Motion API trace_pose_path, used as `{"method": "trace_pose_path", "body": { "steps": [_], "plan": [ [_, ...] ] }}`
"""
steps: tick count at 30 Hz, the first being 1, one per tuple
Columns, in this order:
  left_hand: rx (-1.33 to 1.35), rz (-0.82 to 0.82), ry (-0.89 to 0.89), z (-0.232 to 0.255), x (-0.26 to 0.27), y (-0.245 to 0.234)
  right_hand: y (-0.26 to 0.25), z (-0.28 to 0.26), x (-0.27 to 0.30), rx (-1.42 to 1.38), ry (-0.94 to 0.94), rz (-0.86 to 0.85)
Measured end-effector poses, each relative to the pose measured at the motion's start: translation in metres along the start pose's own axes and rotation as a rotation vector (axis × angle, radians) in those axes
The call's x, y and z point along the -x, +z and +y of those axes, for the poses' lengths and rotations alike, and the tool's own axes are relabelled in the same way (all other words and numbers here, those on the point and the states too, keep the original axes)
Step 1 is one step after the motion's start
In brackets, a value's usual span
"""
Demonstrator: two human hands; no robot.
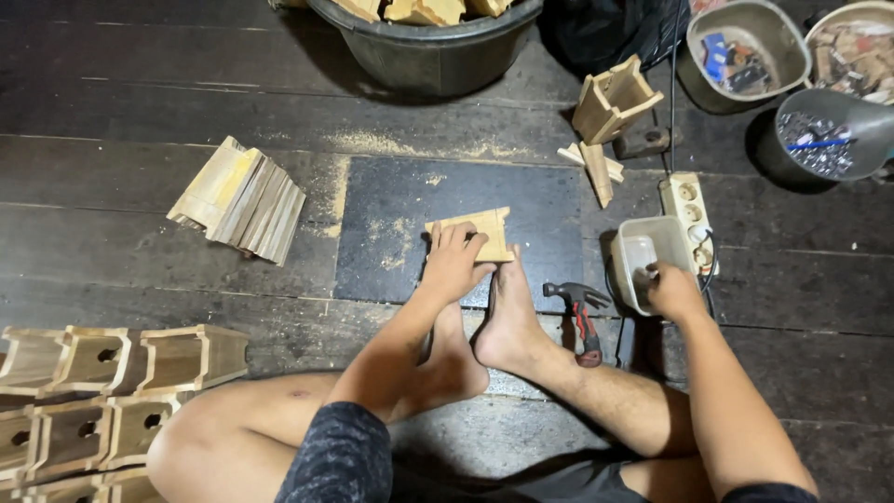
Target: The person sits on the floor and assembles small wooden boxes by inserting nails into pre-drilled holes and hammering them in. They handle multiple wooden pieces, align them, and use a hammer to secure the joints.
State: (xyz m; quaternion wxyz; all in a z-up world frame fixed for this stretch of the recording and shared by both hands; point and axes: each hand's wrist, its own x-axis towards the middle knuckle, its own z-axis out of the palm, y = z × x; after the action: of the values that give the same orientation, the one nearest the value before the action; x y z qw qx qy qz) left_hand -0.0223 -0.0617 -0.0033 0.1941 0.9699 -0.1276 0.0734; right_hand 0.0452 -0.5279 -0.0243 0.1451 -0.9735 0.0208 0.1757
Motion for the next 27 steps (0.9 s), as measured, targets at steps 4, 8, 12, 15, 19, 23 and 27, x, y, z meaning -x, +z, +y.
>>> {"method": "trace_pose_path", "body": {
  "steps": [4,8,12,15,19,23,27],
  "plan": [
    [0.041,0.066,0.103,-0.024,-0.005,0.017,0.014,0.031,-0.005,0.019,-0.115,0.209],
    [-0.004,-0.024,0.131,-0.018,0.006,-0.017,0.001,0.021,0.027,-0.119,-0.079,0.344],
    [0.038,0.153,-0.016,-0.013,0.02,-0.008,-0.002,0.022,0.049,-0.189,-0.065,0.431],
    [0.047,-0.156,-0.142,-0.007,0.011,-0.06,-0.017,0.012,0.066,-0.351,-0.049,0.445],
    [0.082,-0.182,-0.165,-0.022,0.0,-0.062,-0.019,0.0,0.07,-0.488,-0.138,0.533],
    [0.362,-0.229,-0.245,-0.008,0.004,-0.084,-0.023,-0.015,0.079,-0.565,-0.004,0.46],
    [0.32,-0.332,-0.302,-0.006,0.01,-0.102,-0.013,-0.009,0.073,-0.632,-0.015,0.486]
  ]
}}
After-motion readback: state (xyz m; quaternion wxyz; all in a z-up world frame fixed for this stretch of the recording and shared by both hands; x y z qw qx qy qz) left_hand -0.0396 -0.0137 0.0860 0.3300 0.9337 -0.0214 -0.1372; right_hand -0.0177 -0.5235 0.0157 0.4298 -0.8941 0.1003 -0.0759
